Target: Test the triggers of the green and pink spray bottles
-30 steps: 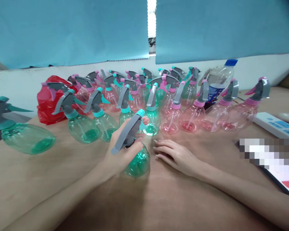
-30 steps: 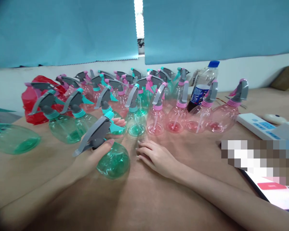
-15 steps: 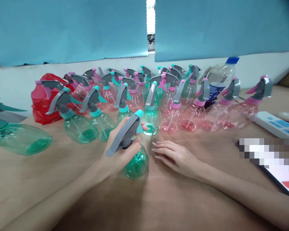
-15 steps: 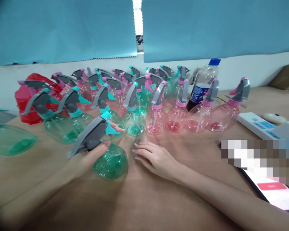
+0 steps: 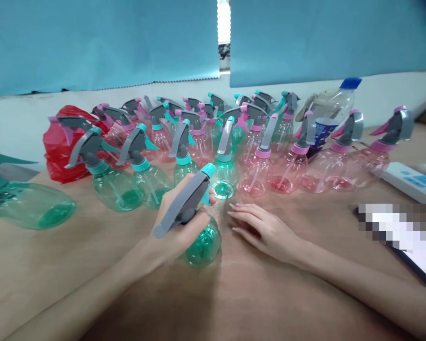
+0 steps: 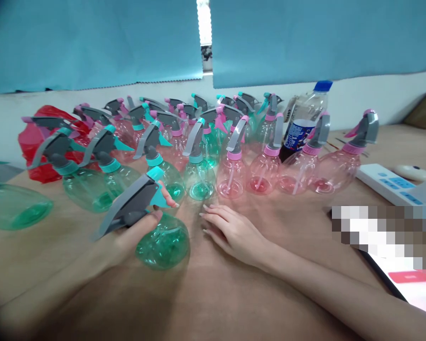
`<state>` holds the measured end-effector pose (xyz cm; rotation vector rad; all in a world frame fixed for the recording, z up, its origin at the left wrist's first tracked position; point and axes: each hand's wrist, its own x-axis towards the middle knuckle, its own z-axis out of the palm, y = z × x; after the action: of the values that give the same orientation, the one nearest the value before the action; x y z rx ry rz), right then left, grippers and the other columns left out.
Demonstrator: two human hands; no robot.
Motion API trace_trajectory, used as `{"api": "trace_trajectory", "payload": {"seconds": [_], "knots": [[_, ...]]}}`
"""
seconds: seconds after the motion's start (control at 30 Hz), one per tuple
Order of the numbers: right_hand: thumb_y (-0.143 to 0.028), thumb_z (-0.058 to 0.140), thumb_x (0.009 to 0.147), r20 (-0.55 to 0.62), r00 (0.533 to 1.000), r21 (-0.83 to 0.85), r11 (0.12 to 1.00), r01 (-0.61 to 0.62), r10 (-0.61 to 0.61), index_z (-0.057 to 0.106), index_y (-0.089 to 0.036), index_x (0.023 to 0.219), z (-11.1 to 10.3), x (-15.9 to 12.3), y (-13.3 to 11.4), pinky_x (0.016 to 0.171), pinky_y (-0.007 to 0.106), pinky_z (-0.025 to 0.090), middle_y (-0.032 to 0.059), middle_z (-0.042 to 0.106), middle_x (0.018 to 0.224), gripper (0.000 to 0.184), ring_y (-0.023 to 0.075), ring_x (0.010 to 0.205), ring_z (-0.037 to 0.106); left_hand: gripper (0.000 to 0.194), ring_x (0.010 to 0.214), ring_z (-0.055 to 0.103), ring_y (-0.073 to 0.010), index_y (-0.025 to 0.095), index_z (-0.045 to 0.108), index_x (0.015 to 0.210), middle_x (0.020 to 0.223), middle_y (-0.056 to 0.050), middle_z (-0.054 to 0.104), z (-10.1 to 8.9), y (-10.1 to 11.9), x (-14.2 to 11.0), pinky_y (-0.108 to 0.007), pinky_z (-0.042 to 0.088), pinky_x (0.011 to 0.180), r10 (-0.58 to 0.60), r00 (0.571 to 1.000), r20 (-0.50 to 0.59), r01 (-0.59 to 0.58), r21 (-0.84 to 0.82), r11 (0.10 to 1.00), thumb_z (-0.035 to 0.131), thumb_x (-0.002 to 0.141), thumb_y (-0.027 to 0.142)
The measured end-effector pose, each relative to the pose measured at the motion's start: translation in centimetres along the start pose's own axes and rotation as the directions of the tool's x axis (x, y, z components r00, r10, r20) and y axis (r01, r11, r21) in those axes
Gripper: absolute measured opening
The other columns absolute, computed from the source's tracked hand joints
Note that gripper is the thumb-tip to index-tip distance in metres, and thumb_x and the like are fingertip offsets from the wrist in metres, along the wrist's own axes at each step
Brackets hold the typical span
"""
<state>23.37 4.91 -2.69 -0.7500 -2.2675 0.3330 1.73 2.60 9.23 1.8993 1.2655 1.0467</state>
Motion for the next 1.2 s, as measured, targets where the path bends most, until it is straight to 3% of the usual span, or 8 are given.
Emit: {"api": "trace_trajectory", "payload": {"seconds": [0.2,0.4,0.57,0.67,0.87,0.97,1.2], "knots": [[-0.024,0.053,0.095,0.014,1.0,-0.044,0.999,-0.01,0.011,0.056,-0.017,0.128,0.0,-0.1,0.0,0.098,0.05,0.054,0.0158,0.065,0.126,0.033,0.0286,0.12,0.06,0.018,0.058,0.054,-0.0146,0.024,0.057,0.089,0.075,0.002,0.06,0.0,-0.1,0.2,-0.026,0.044,0.052,0.02,1.0,0.008,-0.02,0.004,1.0,0.053,0.072,0.019],[-0.028,0.054,0.095,0.038,0.999,-0.069,0.997,-0.036,0.039,0.054,-0.017,0.13,-0.1,-0.1,0.0,0.098,0.051,0.053,0.0166,0.064,0.127,0.036,0.0303,0.122,0.058,0.039,0.058,0.057,-0.0165,0.024,0.061,0.112,0.063,0.004,0.057,-0.2,-0.6,0.0,-0.027,0.048,0.054,0.025,0.999,0.047,-0.027,0.034,0.999,0.056,0.073,0.019],[-0.036,0.054,0.095,0.082,0.99,-0.052,0.992,-0.113,0.117,0.05,-0.017,0.132,-0.4,0.0,-0.1,0.095,0.051,0.054,0.0167,0.063,0.126,0.042,0.0302,0.118,0.06,0.04,0.074,0.064,-0.0183,0.022,0.06,0.114,0.09,-0.002,0.067,-0.1,-0.9,0.1,-0.027,0.053,0.062,0.074,0.996,0.045,-0.072,-0.043,0.996,0.056,0.074,0.021],[-0.039,0.053,0.096,0.12,0.984,-0.075,0.989,-0.126,0.135,0.05,-0.016,0.131,-0.5,0.0,-0.2,0.096,0.051,0.054,0.0173,0.063,0.128,0.042,0.0305,0.119,0.06,0.039,0.067,0.062,-0.0152,0.021,0.059,0.114,0.096,-0.003,0.067,-0.1,-0.8,0.2,-0.026,0.051,0.056,0.09,0.994,0.064,-0.087,-0.043,0.995,0.055,0.075,0.022],[-0.041,0.05,0.097,0.152,0.979,-0.126,0.985,-0.115,0.133,0.054,-0.014,0.125,-0.5,0.1,-0.1,0.097,0.049,0.053,0.0184,0.061,0.129,0.039,0.0304,0.12,0.059,0.037,0.055,0.051,-0.0109,0.019,0.061,0.108,0.081,0.0,0.063,0.4,-0.3,0.4,-0.024,0.047,0.054,0.091,0.995,0.026,-0.091,0.002,0.996,0.054,0.073,0.015],[-0.042,0.051,0.097,0.152,0.98,-0.13,0.985,-0.112,0.131,0.054,-0.016,0.122,-0.4,0.0,0.0,0.096,0.049,0.053,0.0174,0.062,0.129,0.037,0.0305,0.12,0.059,0.037,0.057,0.052,-0.0105,0.02,0.06,0.109,0.084,0.001,0.064,0.9,-0.3,0.4,-0.023,0.046,0.053,0.085,0.996,0.004,-0.085,-0.005,0.996,0.056,0.073,0.014],[-0.041,0.05,0.098,0.165,0.977,-0.101,0.988,-0.116,0.131,0.054,-0.016,0.119,-0.3,0.1,0.0,0.096,0.052,0.052,0.0169,0.064,0.124,0.033,0.0321,0.12,0.058,0.036,0.055,0.048,-0.0101,0.023,0.056,0.114,0.077,0.003,0.059,1.6,-0.4,0.2,-0.023,0.042,0.049,0.12,0.99,0.08,-0.117,-0.04,0.992,0.062,0.078,0.022]]}}
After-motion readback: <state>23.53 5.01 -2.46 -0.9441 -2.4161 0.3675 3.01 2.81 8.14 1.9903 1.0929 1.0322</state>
